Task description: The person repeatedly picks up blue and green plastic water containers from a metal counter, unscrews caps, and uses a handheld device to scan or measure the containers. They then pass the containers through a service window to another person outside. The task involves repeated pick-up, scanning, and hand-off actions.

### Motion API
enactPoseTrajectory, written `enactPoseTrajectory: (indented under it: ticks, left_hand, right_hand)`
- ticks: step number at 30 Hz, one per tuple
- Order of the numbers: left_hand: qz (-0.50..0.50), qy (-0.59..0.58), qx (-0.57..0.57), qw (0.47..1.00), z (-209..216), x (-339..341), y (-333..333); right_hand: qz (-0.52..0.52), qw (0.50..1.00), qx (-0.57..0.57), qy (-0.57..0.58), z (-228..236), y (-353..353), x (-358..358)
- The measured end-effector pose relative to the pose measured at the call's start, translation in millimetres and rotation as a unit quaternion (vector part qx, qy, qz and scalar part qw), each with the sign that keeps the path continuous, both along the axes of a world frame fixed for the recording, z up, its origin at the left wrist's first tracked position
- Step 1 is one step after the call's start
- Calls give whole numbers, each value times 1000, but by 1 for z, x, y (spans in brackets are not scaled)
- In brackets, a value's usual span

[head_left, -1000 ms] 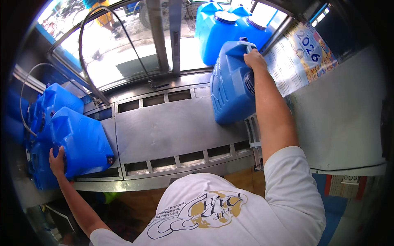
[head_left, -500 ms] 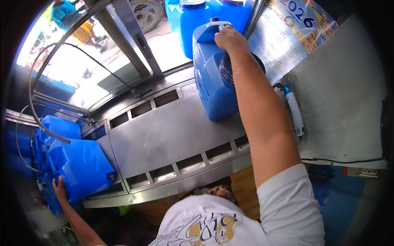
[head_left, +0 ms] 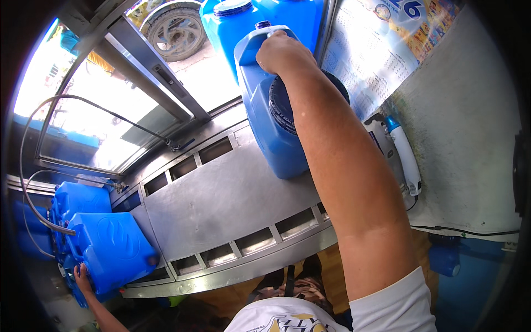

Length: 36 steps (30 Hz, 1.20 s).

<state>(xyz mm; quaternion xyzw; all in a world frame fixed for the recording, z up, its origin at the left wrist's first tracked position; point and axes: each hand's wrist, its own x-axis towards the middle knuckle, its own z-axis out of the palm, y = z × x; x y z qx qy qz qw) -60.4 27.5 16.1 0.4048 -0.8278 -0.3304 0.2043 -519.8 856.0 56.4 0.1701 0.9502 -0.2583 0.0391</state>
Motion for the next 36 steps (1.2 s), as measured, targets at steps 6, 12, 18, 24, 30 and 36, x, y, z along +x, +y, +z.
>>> enactPoseTrajectory:
  ticks: [6,12,18,24,30,36]
  left_hand:
    - [-1,15,16,1000,2,0,8]
    - [3,4,-28,1000,-1,2,7]
    - [13,26,11,1000,-3,1,16]
    - [42,-103,-213,971,5,-1,47]
    - [88,-136,-217,963,19,-12,85]
    - [117,-158,-220,956,31,-19,109]
  right_hand:
    - [70,995,42,65,-9,0,0]
    - [38,997,13,63,-15,5,-21]
    - [4,994,22,111,-38,17,-53]
    - [52,993,-20,102,-41,26,-61]
    - [60,996,-55,46,-44,33,-61]
    - [105,988,109,30,-82,50,-107]
